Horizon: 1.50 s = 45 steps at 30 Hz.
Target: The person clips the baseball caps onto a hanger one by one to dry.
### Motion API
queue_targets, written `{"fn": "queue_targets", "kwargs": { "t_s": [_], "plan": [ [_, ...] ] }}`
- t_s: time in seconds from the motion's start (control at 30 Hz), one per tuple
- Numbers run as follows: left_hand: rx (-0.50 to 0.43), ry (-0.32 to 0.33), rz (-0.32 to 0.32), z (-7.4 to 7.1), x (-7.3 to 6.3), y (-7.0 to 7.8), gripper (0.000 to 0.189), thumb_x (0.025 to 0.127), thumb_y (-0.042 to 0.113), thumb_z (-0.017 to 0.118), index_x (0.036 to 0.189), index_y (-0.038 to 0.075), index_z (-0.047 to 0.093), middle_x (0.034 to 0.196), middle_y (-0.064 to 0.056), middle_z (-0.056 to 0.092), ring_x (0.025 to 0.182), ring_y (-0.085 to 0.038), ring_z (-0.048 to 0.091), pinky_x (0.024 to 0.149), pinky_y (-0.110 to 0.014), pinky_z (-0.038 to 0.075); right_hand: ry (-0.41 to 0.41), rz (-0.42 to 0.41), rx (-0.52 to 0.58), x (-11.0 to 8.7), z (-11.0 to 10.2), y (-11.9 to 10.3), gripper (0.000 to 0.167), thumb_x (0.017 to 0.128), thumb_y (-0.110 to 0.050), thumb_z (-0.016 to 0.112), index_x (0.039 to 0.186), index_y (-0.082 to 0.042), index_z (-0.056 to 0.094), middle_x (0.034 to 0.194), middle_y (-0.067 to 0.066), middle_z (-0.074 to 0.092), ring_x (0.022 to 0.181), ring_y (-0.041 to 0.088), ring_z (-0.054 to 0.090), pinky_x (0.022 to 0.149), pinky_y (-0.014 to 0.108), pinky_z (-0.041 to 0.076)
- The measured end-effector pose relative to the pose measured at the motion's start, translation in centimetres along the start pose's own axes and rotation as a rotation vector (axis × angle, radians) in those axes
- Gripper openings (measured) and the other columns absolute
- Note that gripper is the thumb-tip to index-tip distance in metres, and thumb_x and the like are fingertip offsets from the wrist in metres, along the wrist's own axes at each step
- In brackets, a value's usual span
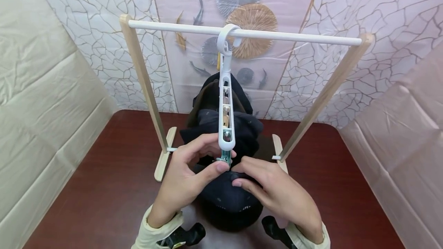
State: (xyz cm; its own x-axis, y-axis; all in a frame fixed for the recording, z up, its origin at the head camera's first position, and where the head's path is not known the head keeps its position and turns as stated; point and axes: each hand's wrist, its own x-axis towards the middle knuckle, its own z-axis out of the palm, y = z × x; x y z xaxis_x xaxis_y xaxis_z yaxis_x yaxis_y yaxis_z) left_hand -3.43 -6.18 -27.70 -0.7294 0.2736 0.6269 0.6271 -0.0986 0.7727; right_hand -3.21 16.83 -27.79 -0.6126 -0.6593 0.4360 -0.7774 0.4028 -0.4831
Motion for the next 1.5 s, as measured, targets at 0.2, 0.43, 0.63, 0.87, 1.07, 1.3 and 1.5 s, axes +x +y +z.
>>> {"fn": "queue_targets", "kwargs": {
  "t_s": [0.2, 0.43, 0.63, 0.87, 1.07, 1.3, 1.5],
  "plan": [
    [-0.017, -0.014, -0.016, 0.01, -0.08, -0.24, 0.033, 0.098, 0.006, 0.075, 0.130, 0.007, 0.068, 0.107, -0.009, 0.078, 0.097, -0.021, 0.075, 0.087, -0.036, 0.060, 0.045, -0.034, 0.002, -0.09, -0.11, -0.09, 0.019, 0.102, -0.013, 0.071, 0.118, -0.021, 0.068, 0.105, -0.012, 0.061, 0.092, 0.003, 0.059, 0.086, 0.018, 0.049],
    [-0.076, -0.024, -0.038, 0.18, -0.04, -0.46, 0.027, 0.102, 0.013, 0.072, 0.128, 0.006, 0.066, 0.106, -0.012, 0.076, 0.096, -0.023, 0.072, 0.090, -0.037, 0.060, 0.113, -0.103, -0.002, -0.04, -0.04, -0.02, 0.023, 0.108, -0.031, 0.056, 0.120, -0.016, 0.070, 0.107, -0.008, 0.064, 0.095, 0.007, 0.059, 0.087, 0.018, 0.049],
    [-0.105, -0.039, -0.052, 0.29, -0.10, -0.44, 0.025, 0.106, 0.019, 0.067, 0.126, 0.005, 0.064, 0.105, -0.013, 0.074, 0.091, -0.022, 0.070, 0.085, -0.034, 0.058, 0.116, -0.181, -0.038, 0.01, 0.10, -0.06, 0.027, 0.111, -0.030, 0.053, 0.119, -0.013, 0.072, 0.108, -0.007, 0.064, 0.096, 0.008, 0.060, 0.089, 0.019, 0.049],
    [-0.074, -0.042, -0.059, 0.46, -0.23, -0.34, 0.027, 0.109, 0.025, 0.062, 0.126, 0.005, 0.062, 0.104, -0.012, 0.073, 0.092, -0.023, 0.069, 0.084, -0.033, 0.056, 0.133, -0.197, -0.034, -0.10, 0.13, -0.25, 0.030, 0.110, -0.033, 0.054, 0.118, -0.012, 0.074, 0.106, -0.006, 0.065, 0.095, 0.009, 0.058, 0.085, 0.017, 0.048],
    [-0.076, -0.032, -0.077, 0.53, -0.04, -0.48, 0.024, 0.108, 0.025, 0.063, 0.122, 0.004, 0.062, 0.102, -0.013, 0.073, 0.087, -0.022, 0.068, 0.083, -0.032, 0.057, 0.148, -0.204, -0.041, -0.10, -0.04, -0.36, 0.031, 0.109, -0.034, 0.056, 0.116, -0.011, 0.075, 0.104, -0.005, 0.066, 0.095, 0.009, 0.058, 0.084, 0.017, 0.048],
    [-0.131, -0.014, -0.077, 0.39, -0.04, -0.52, 0.024, 0.108, 0.021, 0.063, 0.120, 0.001, 0.062, 0.101, -0.017, 0.071, 0.091, -0.022, 0.069, 0.086, -0.030, 0.058, 0.155, -0.196, -0.032, 0.17, 0.04, -0.20, 0.029, 0.109, -0.033, 0.057, 0.116, -0.012, 0.075, 0.103, -0.006, 0.065, 0.095, 0.008, 0.058, 0.083, 0.017, 0.048],
    [-0.137, 0.034, -0.074, 0.21, 0.26, -0.73, 0.023, 0.107, 0.018, 0.065, 0.120, -0.001, 0.062, 0.100, -0.019, 0.071, 0.093, -0.022, 0.070, 0.088, -0.030, 0.057, 0.166, -0.162, -0.023, 0.45, 0.21, 0.16, 0.031, 0.107, -0.036, 0.058, 0.115, -0.011, 0.076, 0.105, -0.005, 0.065, 0.095, 0.008, 0.058, 0.083, 0.015, 0.049]
  ]
}}
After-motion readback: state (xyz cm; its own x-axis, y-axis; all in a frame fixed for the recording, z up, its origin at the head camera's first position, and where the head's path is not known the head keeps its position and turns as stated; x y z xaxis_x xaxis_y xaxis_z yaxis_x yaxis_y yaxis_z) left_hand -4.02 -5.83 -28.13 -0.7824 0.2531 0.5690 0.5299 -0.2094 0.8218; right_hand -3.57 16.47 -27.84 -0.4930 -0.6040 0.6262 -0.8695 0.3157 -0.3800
